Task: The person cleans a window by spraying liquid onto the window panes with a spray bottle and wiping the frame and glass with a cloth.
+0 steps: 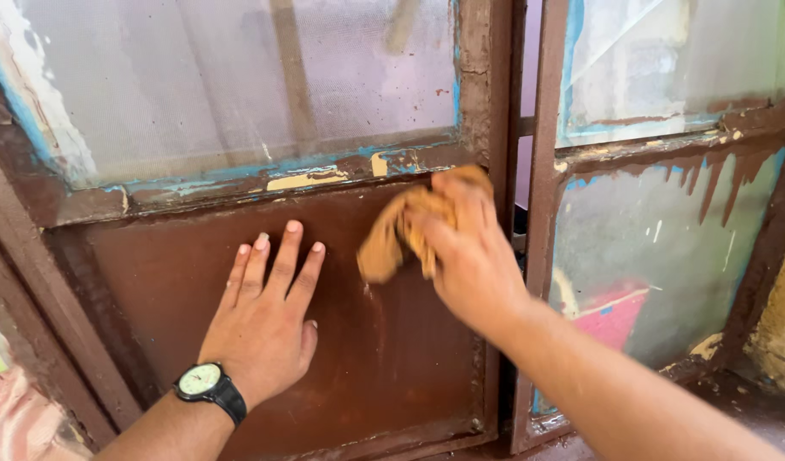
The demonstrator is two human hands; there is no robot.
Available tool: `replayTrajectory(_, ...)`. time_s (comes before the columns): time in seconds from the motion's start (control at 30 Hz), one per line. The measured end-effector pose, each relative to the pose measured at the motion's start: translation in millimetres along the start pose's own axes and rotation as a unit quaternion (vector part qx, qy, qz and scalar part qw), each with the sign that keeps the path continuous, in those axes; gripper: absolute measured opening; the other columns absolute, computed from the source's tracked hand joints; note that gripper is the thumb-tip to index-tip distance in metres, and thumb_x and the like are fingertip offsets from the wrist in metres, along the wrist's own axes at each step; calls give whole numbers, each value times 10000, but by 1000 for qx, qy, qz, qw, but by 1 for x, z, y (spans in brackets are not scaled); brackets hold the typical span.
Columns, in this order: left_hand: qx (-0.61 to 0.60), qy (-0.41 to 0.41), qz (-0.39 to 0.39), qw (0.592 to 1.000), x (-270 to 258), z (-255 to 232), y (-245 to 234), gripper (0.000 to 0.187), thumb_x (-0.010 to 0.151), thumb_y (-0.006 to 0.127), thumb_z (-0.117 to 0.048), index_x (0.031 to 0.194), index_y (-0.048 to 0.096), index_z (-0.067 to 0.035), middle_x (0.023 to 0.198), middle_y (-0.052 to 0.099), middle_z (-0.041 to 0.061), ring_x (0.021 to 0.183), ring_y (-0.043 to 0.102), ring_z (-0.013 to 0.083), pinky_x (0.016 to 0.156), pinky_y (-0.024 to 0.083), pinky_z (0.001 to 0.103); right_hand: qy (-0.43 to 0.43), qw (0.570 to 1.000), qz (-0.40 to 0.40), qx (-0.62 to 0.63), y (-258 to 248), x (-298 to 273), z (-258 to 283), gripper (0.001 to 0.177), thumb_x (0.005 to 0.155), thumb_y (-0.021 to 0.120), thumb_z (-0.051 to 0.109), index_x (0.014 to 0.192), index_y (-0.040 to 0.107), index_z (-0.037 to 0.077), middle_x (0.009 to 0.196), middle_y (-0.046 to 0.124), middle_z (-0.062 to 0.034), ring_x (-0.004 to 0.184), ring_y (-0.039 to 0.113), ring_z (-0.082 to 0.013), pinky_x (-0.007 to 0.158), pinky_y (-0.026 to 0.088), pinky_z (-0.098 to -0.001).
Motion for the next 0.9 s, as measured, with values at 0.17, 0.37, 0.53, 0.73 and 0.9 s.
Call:
replayTrajectory(0.17,2,-7,-6,1000,-1,10,-4,936,726,691,-262,1564,302,-114,1670,143,219,1476,238,491,1167,182,542,14,999,-29,-34,2,2,7,599,667,705,-88,1247,689,62,1408,494,-238,1312,456,-472,1116,423,-500)
replayTrajectory(0.37,2,10,-26,1000,-4,26,-10,927,735,689,-262,1569,314,-111,1672,157,227,1475,245,486,1176,184,540,36,999,-13,-30,-12,15,-8,529,770,733,-85,1265,685,94,1372,516,-207,1274,487,-444,1087,455,-501)
replayTrajectory(0.53,12,24,-37,999,-6,48,-20,930,734,690,-273,1562,313,-76,1657,205,206,1481,252,475,1187,174,547,49,989,-133,-44,-21,26,12,488,800,675,-137,1230,695,95,1368,536,-181,1299,492,-409,1114,440,-481)
replayTrajectory(0.73,1,62,-89,994,-15,64,-33,859,750,687,-266,1515,352,-68,1618,275,127,1424,305,438,1200,182,571,121,981,-148,-40,-15,51,0,539,823,643,-154,1295,707,98,1435,526,-158,1338,476,-405,1149,427,-474)
replayTrajectory(0.9,-19,72,-141,987,-20,64,-39,880,745,696,-294,1528,368,-63,1637,284,137,1438,306,479,1211,182,591,92,984,-134,-76,0,32,16,550,779,655,-146,1269,714,96,1496,484,-181,1389,433,-431,1187,393,-477)
Point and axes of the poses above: each hand's wrist, its own x-axis towards the middle knuckle, its own y-axis out of the palm, z = x × y, the point moved 9 cm from there along x, towards the middle knuckle
